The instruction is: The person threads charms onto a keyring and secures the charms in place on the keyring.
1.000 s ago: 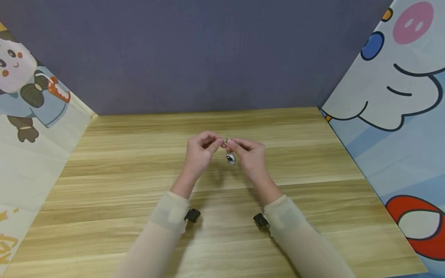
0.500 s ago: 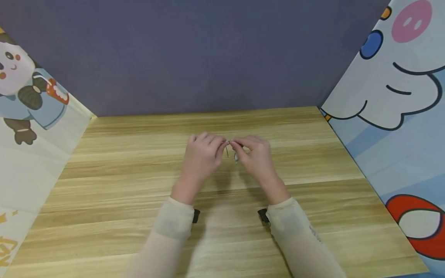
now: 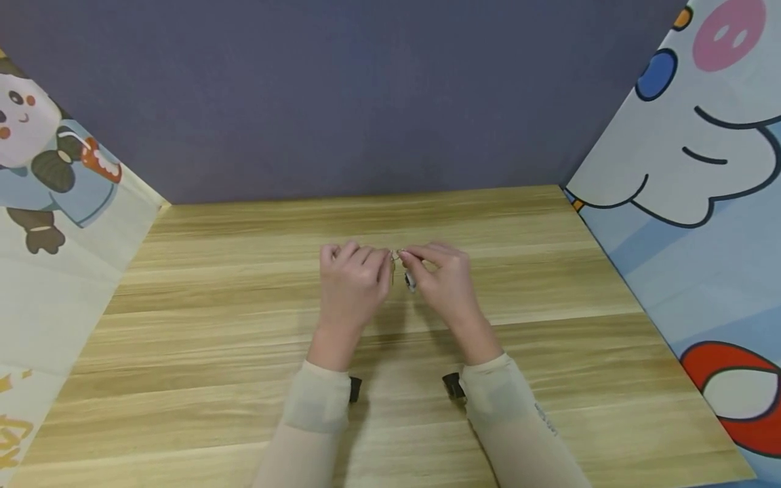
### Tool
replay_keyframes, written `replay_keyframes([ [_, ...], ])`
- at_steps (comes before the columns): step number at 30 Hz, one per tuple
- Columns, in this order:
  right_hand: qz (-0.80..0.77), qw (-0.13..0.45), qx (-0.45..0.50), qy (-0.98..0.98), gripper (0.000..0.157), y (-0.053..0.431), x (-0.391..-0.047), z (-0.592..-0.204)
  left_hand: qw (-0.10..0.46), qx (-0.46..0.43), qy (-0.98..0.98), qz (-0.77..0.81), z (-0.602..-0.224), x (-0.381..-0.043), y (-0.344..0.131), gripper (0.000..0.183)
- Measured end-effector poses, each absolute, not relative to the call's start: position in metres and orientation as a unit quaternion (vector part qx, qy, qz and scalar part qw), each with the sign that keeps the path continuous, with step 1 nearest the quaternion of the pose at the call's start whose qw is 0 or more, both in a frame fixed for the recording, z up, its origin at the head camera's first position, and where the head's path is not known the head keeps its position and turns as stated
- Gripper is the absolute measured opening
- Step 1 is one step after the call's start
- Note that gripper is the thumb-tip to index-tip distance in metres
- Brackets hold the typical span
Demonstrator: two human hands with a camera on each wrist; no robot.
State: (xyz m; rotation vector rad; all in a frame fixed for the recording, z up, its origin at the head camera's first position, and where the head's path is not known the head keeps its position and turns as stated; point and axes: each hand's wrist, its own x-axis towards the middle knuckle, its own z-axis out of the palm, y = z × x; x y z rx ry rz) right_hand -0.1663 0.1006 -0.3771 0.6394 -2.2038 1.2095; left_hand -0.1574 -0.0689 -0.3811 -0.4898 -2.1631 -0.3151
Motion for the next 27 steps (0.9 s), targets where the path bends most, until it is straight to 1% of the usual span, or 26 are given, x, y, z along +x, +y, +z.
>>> replay_keyframes([
  [6,0.572,0.179,0.129,-0.790,0.015,0.098,-0.164,-0.378,0.428,-0.166,-0.864,-0.207,-0.382,-0.156,-0.063,0.020],
  [10,0.635,0.142,0.064,-0.757,0.016,0.095,-0.163,-0.378,0.426,-0.142,-0.852,-0.270,-0.383,-0.155,-0.055,0.019],
  [15,0.687,0.116,0.030,-0.716,0.017,0.092,-0.161,-0.378,0.412,-0.106,-0.839,-0.339,-0.382,-0.154,-0.050,0.018],
  [18,0.701,0.108,0.022,-0.704,0.018,0.090,-0.161,-0.379,0.393,-0.089,-0.826,-0.394,-0.382,-0.153,-0.047,0.018],
  [25,0.709,0.098,0.008,-0.699,0.016,0.091,-0.158,-0.380,0.301,-0.046,-0.781,-0.545,-0.382,-0.149,-0.040,0.014],
  [27,0.708,0.101,0.004,-0.699,0.016,0.090,-0.158,-0.380,0.286,-0.040,-0.774,-0.564,-0.381,-0.148,-0.040,0.013],
])
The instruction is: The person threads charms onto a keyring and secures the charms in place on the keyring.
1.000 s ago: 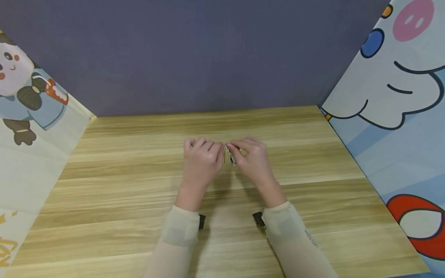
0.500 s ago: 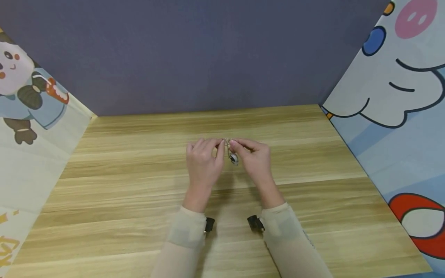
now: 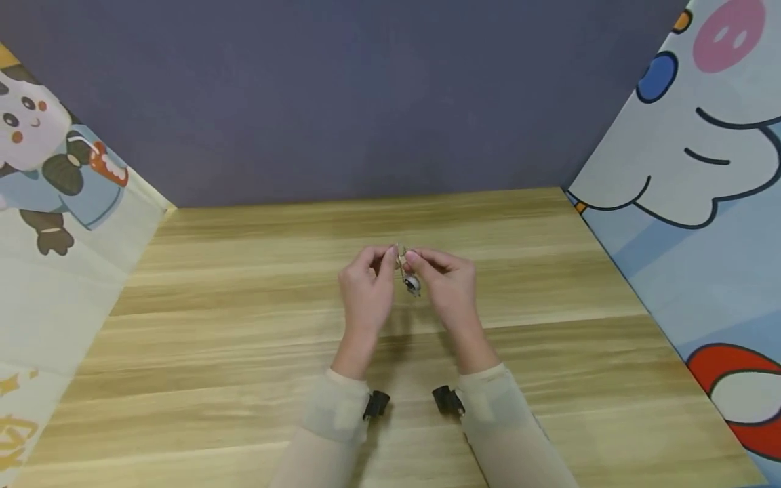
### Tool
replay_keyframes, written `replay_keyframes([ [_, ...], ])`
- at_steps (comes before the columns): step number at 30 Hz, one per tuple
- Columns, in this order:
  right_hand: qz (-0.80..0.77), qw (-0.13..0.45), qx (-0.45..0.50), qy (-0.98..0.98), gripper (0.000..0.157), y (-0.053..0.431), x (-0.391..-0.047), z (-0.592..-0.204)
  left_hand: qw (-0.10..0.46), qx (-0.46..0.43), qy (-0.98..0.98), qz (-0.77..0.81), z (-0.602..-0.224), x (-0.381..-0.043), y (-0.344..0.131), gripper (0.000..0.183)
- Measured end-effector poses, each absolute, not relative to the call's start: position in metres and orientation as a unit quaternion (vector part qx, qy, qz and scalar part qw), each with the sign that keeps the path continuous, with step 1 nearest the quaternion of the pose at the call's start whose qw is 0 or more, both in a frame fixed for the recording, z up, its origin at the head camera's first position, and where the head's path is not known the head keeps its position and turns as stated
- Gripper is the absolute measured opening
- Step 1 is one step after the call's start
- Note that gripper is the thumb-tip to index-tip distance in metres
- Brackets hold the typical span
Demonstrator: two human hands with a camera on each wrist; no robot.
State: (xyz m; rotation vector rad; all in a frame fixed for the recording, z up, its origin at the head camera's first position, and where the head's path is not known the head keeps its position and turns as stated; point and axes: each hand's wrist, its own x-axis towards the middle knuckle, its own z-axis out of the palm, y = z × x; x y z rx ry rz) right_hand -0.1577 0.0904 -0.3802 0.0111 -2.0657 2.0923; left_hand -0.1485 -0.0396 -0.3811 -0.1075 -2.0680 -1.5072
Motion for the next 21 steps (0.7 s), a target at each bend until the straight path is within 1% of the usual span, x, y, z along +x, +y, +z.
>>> replay_keyframes([
  [3,0.706,0.109,0.003,-0.700,0.016,0.091,-0.157,-0.380,0.282,-0.042,-0.771,-0.570,-0.380,-0.149,-0.039,0.015],
  [6,0.694,0.117,0.005,-0.711,0.016,0.091,-0.156,-0.379,0.293,-0.052,-0.782,-0.548,-0.381,-0.149,-0.040,0.016],
  [13,0.634,0.134,0.011,-0.761,0.017,0.097,-0.151,-0.376,0.355,-0.103,-0.829,-0.420,-0.388,-0.146,-0.043,0.011],
  [15,0.613,0.152,0.028,-0.774,0.016,0.098,-0.150,-0.376,0.380,-0.115,-0.836,-0.378,-0.390,-0.145,-0.044,0.010],
  [18,0.579,0.196,0.073,-0.788,0.015,0.097,-0.150,-0.376,0.413,-0.128,-0.842,-0.323,-0.391,-0.145,-0.047,0.008],
  [21,0.552,0.236,0.115,-0.792,0.012,0.096,-0.151,-0.375,0.429,-0.136,-0.843,-0.296,-0.390,-0.146,-0.051,0.008],
])
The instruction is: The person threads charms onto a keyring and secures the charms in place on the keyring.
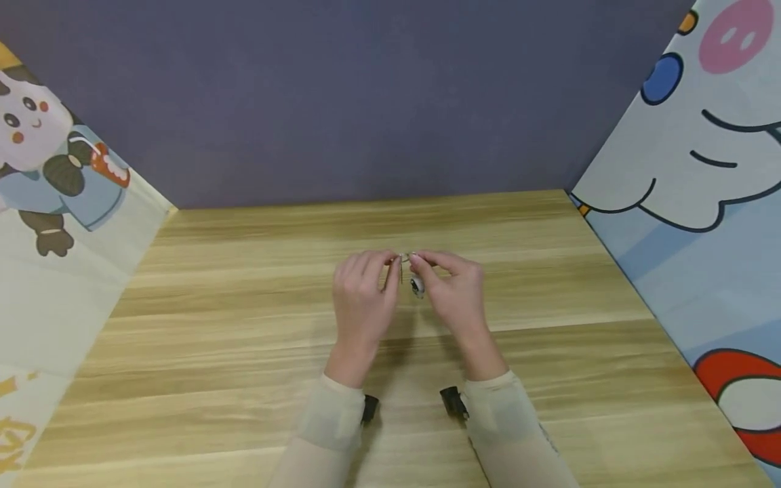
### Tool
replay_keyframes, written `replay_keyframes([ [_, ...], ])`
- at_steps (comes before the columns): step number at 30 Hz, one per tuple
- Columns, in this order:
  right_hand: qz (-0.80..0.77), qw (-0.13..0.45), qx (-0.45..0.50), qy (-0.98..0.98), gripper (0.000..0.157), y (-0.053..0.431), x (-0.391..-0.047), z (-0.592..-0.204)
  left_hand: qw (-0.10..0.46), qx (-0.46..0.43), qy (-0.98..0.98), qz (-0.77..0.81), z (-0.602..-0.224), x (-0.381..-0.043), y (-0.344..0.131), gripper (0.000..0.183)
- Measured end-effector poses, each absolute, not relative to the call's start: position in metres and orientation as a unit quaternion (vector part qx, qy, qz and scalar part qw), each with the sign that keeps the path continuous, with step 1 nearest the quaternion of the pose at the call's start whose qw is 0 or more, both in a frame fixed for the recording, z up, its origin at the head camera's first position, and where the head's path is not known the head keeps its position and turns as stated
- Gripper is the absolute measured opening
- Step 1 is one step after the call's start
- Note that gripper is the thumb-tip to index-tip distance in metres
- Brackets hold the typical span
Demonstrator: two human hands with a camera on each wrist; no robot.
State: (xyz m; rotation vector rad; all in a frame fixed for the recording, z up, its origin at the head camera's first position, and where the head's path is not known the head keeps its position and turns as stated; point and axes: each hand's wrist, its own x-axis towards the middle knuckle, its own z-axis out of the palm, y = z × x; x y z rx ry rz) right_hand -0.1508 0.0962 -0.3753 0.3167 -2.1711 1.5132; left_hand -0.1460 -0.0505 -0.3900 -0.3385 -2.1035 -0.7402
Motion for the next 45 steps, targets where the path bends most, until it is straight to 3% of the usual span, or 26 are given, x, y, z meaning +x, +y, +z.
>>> replay_keyframes([
  [8,0.511,0.267,0.156,-0.802,0.010,0.0952,-0.1532,-0.3750,0.432,-0.123,-0.844,-0.292,-0.3878,-0.1463,-0.0529,0.011],
  [45,0.518,0.258,0.181,-0.795,0.013,0.0927,-0.1546,-0.3684,0.464,-0.075,-0.826,-0.311,-0.3869,-0.1502,-0.0489,0.010],
])
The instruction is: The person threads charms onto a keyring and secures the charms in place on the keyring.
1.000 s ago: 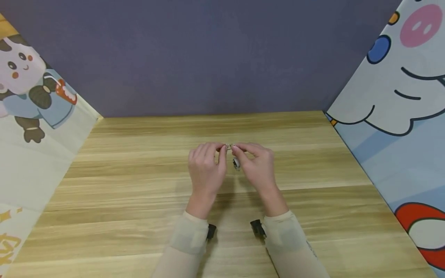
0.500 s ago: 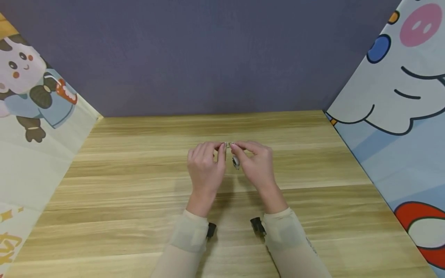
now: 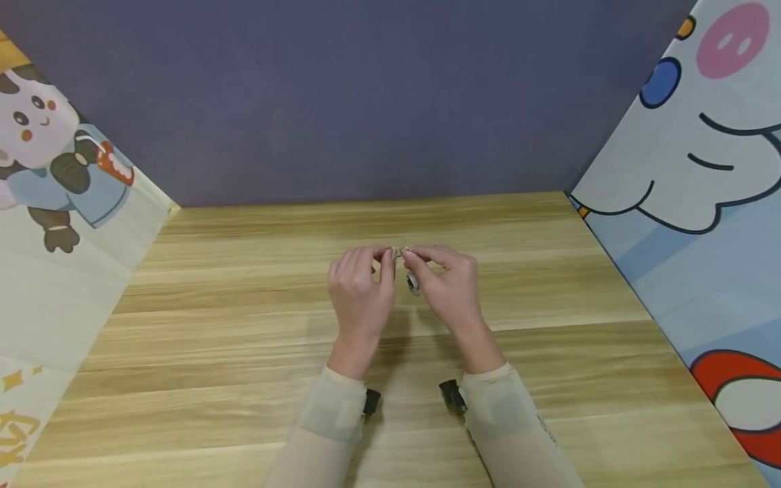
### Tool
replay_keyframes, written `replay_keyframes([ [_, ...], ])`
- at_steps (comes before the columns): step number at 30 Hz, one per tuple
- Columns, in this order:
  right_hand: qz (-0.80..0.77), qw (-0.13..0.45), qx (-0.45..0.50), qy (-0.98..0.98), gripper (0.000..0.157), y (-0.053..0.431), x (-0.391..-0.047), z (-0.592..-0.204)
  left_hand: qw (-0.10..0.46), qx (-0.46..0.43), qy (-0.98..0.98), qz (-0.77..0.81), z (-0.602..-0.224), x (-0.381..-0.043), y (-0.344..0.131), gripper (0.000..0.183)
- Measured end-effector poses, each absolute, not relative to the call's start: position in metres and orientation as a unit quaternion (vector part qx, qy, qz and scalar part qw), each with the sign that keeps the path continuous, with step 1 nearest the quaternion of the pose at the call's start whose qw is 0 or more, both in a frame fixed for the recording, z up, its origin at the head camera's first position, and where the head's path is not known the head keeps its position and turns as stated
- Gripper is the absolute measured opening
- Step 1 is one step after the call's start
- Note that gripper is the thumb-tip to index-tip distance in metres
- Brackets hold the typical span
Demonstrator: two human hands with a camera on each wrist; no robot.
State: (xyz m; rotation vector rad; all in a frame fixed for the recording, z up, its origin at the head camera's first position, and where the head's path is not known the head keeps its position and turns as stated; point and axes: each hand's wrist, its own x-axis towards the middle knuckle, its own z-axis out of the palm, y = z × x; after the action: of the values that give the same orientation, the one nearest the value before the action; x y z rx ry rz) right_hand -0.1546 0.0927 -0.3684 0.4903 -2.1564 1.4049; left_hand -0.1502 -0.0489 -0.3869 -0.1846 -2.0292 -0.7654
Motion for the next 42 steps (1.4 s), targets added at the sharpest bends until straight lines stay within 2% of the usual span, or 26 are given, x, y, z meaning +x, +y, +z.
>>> replay_keyframes([
  [13,0.521,0.240,0.167,-0.802,0.014,0.0891,-0.1519,-0.3650,0.441,-0.069,-0.820,-0.359,-0.3871,-0.1498,-0.0501,0.013],
  [27,0.547,0.174,0.124,-0.809,0.015,0.0902,-0.1502,-0.3633,0.407,-0.073,-0.794,-0.446,-0.3917,-0.1521,-0.0484,0.016],
  [31,0.546,0.170,0.123,-0.811,0.015,0.0908,-0.1518,-0.3641,0.402,-0.078,-0.789,-0.458,-0.3911,-0.1531,-0.0487,0.016],
  [36,0.542,0.169,0.129,-0.813,0.016,0.0929,-0.1525,-0.3638,0.340,-0.092,-0.778,-0.520,-0.3906,-0.1524,-0.0502,0.011],
  [42,0.544,0.128,0.115,-0.821,0.019,0.0946,-0.1522,-0.3623,0.196,-0.080,-0.724,-0.657,-0.3875,-0.1518,-0.0527,0.012],
])
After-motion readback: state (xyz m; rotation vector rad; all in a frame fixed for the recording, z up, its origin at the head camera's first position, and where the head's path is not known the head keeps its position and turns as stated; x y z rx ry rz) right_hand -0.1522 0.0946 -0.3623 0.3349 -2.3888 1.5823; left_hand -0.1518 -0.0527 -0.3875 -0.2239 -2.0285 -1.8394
